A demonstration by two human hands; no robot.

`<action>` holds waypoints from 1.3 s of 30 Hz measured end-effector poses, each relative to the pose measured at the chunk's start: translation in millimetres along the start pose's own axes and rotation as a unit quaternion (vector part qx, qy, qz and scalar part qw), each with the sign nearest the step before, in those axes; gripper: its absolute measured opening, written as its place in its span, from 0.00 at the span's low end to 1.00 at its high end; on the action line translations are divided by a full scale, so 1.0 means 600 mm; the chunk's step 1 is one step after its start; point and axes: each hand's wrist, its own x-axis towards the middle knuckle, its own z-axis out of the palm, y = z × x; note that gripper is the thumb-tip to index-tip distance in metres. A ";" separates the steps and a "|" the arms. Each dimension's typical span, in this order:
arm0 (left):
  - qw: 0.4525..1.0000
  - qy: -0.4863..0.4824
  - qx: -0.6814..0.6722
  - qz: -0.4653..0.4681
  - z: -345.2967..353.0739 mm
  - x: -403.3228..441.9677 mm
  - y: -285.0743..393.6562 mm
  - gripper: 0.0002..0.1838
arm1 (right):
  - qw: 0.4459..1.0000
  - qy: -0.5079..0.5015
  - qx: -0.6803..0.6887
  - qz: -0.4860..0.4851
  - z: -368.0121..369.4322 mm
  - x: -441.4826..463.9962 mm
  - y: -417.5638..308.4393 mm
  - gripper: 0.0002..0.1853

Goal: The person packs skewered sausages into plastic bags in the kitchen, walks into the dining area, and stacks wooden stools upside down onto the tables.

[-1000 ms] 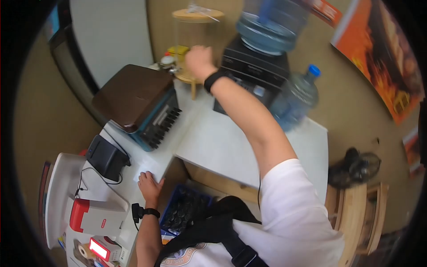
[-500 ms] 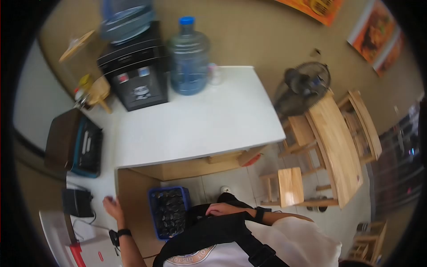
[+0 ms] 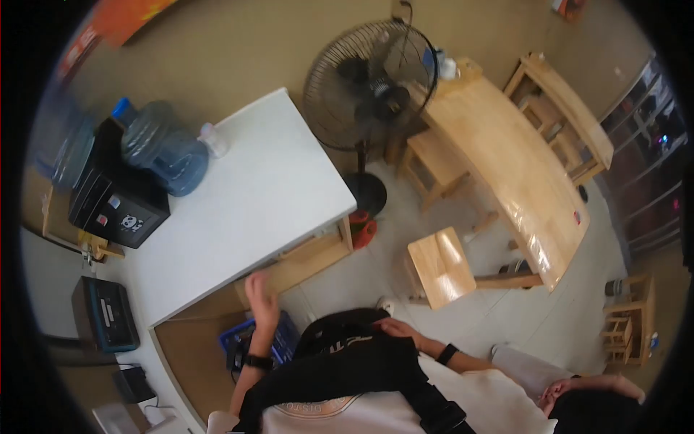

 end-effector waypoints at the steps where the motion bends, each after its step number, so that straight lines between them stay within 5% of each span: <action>1: 1.000 -0.025 -0.016 0.007 0.026 0.031 0.036 0.17 | 1.000 -0.010 -0.006 0.002 -0.029 -0.005 0.011 0.17; 4: 0.995 -0.085 -0.032 0.045 0.105 0.116 0.135 0.16 | 0.995 -0.011 0.061 0.078 -0.120 -0.011 0.035 0.17; 6: 0.991 -0.113 -0.035 0.054 0.154 0.154 0.168 0.15 | 0.982 0.048 -0.168 0.072 -0.180 -0.013 0.044 0.15; 8: 0.988 -0.134 -0.039 0.063 0.195 0.199 0.187 0.15 | 0.969 0.074 -0.233 0.029 -0.234 -0.015 0.086 0.14; 14: 0.975 -0.192 -0.009 0.109 0.306 0.294 0.183 0.14 | 0.948 0.211 -0.195 0.136 -0.339 -0.036 0.138 0.10; 18: 0.950 -0.194 0.170 0.177 0.356 0.313 0.177 0.11 | 0.924 0.271 -0.155 0.222 -0.353 -0.063 0.187 0.10; 23: 0.932 -0.192 0.246 0.183 0.369 0.305 0.176 0.10 | 0.922 0.214 -0.247 0.208 -0.472 -0.033 0.336 0.13; 27: 0.928 -0.142 0.258 0.231 0.396 0.299 0.146 0.15 | 0.834 0.495 -0.230 0.084 -0.648 0.091 0.543 0.15; 28: 0.913 -0.166 0.305 0.213 0.391 0.297 0.138 0.09 | 0.825 0.433 -0.268 0.246 -0.703 0.119 0.533 0.12; 29: 0.905 -0.180 0.326 0.206 0.393 0.294 0.161 0.06 | 0.789 0.454 -0.318 0.265 -0.729 0.140 0.516 0.13; 32: 0.885 -0.196 0.368 0.208 0.405 0.291 0.179 0.10 | 0.801 0.411 -0.232 0.369 -0.744 0.183 0.556 0.18; 34: 0.875 -0.219 0.377 0.212 0.399 0.291 0.185 0.13 | 0.850 0.325 -0.148 0.387 -0.724 0.167 0.581 0.21; 35: 0.878 -0.216 0.373 0.206 0.401 0.289 0.183 0.12 | 0.878 0.232 -0.214 0.360 -0.705 0.169 0.607 0.23; 37: 0.889 -0.204 0.358 0.201 0.408 0.280 0.170 0.12 | 0.946 0.187 -0.163 0.211 -0.639 0.180 0.714 0.28; 39: 0.889 -0.195 0.359 0.207 0.405 0.279 0.159 0.10 | 0.949 0.211 0.081 0.219 -0.583 0.163 0.588 0.34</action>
